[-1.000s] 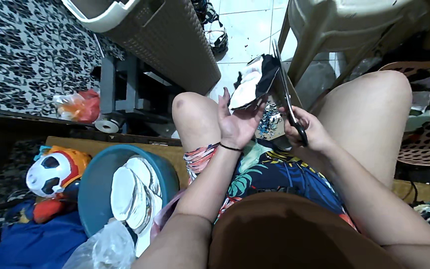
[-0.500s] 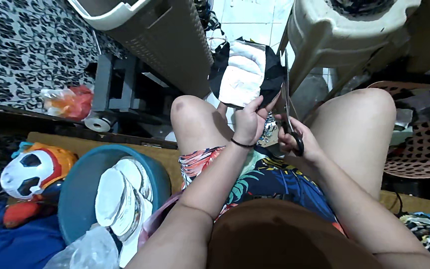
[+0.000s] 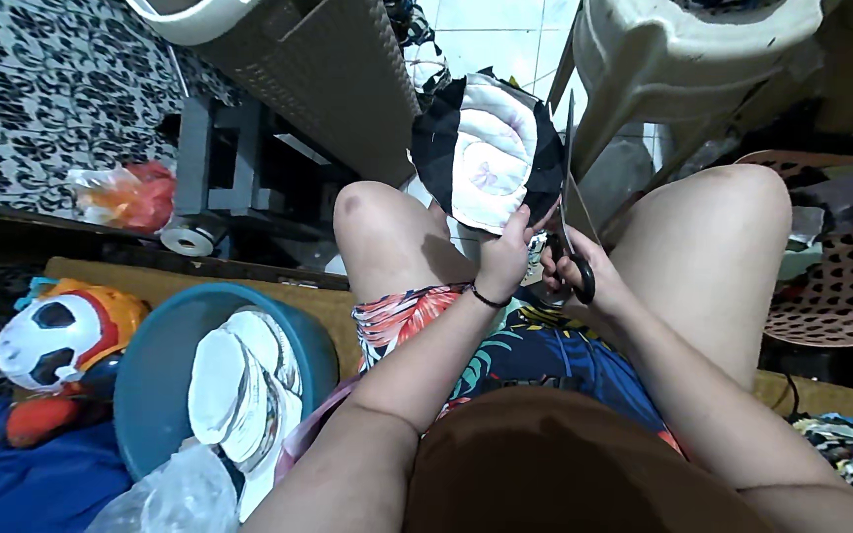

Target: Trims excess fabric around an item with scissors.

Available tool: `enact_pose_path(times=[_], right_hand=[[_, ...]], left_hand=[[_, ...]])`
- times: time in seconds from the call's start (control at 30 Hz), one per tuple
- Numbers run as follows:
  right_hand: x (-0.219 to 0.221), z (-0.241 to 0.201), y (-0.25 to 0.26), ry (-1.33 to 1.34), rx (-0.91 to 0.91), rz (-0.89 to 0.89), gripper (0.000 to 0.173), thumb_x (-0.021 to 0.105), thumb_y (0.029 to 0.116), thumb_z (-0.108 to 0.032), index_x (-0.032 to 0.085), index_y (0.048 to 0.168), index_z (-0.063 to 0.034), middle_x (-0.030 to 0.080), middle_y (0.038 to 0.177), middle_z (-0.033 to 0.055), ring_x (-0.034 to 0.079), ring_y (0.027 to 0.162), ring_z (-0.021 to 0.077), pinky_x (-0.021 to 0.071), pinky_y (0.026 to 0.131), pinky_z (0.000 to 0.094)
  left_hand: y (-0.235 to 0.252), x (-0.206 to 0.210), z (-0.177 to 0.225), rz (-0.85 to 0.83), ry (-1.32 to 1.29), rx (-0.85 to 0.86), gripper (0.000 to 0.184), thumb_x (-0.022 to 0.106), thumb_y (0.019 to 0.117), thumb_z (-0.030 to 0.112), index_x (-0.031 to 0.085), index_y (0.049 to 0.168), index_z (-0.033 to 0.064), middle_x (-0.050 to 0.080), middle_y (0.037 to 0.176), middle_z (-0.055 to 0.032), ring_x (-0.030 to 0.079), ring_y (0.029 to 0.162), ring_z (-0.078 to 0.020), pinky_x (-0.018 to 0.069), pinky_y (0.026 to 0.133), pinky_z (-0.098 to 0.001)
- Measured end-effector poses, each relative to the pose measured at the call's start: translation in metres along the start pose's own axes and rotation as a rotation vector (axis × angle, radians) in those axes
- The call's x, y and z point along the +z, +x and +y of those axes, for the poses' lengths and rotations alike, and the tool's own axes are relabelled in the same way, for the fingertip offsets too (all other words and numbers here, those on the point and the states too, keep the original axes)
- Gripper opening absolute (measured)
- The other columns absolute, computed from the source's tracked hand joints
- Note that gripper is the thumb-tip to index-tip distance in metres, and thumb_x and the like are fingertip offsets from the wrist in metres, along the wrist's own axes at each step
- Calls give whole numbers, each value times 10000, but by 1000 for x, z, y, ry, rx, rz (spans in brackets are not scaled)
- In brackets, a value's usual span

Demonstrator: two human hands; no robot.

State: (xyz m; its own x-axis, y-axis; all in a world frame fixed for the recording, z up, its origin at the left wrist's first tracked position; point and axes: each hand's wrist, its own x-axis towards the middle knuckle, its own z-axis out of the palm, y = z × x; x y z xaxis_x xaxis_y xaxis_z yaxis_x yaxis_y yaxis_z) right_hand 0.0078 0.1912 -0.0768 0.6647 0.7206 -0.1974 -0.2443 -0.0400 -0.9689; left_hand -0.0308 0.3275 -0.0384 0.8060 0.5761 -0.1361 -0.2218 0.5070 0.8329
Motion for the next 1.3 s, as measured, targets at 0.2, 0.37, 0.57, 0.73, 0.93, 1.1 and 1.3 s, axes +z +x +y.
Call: enact_pose_path(times=[0.2, 0.37, 0.57, 0.73, 0.93, 1.1, 1.3], right_hand=[[-1, -1, 0, -15, 4, 20, 1013, 733, 742, -743, 426, 1465, -103, 578, 821, -45, 578, 616, 55, 544, 574, 221], [-1, -1, -1, -5, -20, 21, 885, 736, 823, -615, 423, 1466, -94, 570, 809, -46, 561, 591, 48, 535, 557, 212], [3, -4, -3, 50, 11, 49, 665, 713, 894, -396, 455, 1430, -101, 566, 763, -40, 536, 543, 45, 499, 507, 191], [3, -3, -5, 128, 30, 33, 635, 719, 896, -353, 467, 1435, -132, 530, 730, -48, 466, 489, 33, 448, 457, 186], [6, -6, -8, 225, 66, -13, 628, 740, 904, -357, 479, 1431, -136, 503, 655, -62, 452, 451, 14, 442, 437, 165], [8, -6, -10, 279, 95, -33, 583, 727, 919, -288, 487, 1432, -149, 509, 646, -43, 453, 450, 22, 444, 444, 166], [6, -7, -8, 245, 117, -53, 726, 768, 861, -419, 447, 1457, -158, 511, 685, -70, 457, 485, 12, 433, 456, 163]], left_hand=[[-1, 2, 1, -12, 22, 34, 211, 421, 1014, -42, 501, 1208, -21, 659, 1087, -90, 695, 1032, -188, 578, 983, -420], [-1, 2, 0, -18, 15, 32, 231, 421, 1005, -58, 493, 1219, -8, 654, 1097, -81, 697, 1030, -192, 585, 972, -431], [4, -2, 2, -17, -69, 5, 244, 368, 1023, -68, 479, 1239, -47, 662, 1140, -180, 712, 1054, -318, 591, 965, -491], [5, -4, 7, -18, -102, 2, 242, 349, 1016, -81, 488, 1210, -38, 656, 1131, -180, 708, 1049, -335, 587, 958, -523], [10, -9, 15, 48, -101, -65, 248, 329, 1023, -53, 496, 1207, -68, 678, 1121, -228, 715, 1033, -360, 586, 953, -527], [13, -14, 16, 101, -105, -89, 266, 327, 1021, -32, 492, 1218, -103, 665, 1139, -267, 702, 1047, -388, 576, 957, -540], [11, -20, 15, 130, -27, -82, 203, 387, 987, -27, 561, 1089, -50, 697, 1008, -162, 715, 938, -271, 593, 907, -475]])
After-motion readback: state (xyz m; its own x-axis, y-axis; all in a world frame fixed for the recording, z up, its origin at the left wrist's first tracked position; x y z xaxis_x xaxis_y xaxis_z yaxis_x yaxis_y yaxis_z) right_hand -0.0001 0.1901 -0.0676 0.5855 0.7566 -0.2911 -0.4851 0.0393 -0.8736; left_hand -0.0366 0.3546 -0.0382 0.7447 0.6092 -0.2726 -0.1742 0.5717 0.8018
